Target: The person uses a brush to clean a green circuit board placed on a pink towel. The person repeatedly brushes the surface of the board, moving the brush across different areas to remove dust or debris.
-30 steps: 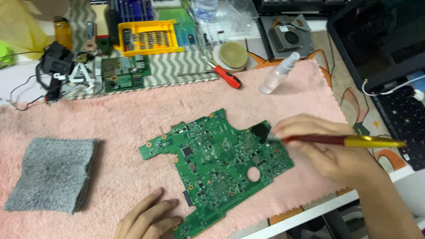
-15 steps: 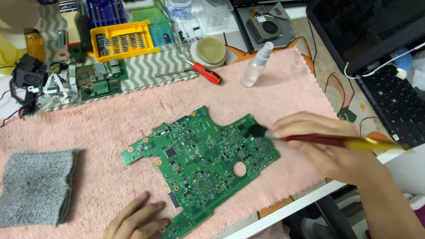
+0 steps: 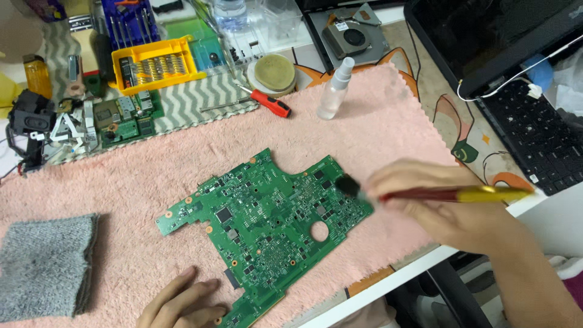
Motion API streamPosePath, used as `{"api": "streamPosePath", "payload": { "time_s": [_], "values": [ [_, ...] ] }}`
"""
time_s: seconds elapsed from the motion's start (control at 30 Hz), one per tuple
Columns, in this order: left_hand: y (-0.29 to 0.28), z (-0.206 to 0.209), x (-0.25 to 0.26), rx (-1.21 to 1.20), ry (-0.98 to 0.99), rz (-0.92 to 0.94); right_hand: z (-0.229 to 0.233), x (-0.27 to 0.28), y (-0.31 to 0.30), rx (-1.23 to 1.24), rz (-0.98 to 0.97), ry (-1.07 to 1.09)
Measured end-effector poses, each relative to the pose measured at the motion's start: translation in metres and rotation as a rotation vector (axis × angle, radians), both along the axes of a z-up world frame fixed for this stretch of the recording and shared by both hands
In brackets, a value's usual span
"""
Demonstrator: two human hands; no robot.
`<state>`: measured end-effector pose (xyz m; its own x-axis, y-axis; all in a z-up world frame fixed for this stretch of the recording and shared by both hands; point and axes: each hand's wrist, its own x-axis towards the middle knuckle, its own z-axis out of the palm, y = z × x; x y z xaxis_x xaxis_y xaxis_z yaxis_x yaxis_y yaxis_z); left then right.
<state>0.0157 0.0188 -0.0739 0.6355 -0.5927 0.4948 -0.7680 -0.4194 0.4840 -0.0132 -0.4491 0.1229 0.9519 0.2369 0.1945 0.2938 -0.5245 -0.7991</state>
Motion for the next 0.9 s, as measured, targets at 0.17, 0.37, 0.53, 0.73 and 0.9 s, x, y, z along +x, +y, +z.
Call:
{"api": "streamPosePath", "payload": {
  "time_s": [0.17,0.37,0.53,0.73,0.9],
  "values": [
    [-0.011,0.014,-0.003,-0.047,0.020,0.075,0.007,0.015,-0.001,-0.043,0.056,-0.008],
    [-0.019,0.022,-0.001,-0.082,-0.008,0.077,0.006,0.040,-0.013,-0.223,0.150,-0.006],
    [-0.017,0.022,-0.001,-0.076,-0.004,0.026,0.001,0.051,-0.009,-0.229,0.183,-0.098],
    [-0.037,0.055,-0.011,-0.078,0.012,0.165,0.012,0.027,0.004,-0.138,0.083,-0.051],
    [-0.048,0.078,-0.013,-0.126,-0.020,0.224,0.019,0.005,0.008,-0.066,0.088,0.120]
  ]
}}
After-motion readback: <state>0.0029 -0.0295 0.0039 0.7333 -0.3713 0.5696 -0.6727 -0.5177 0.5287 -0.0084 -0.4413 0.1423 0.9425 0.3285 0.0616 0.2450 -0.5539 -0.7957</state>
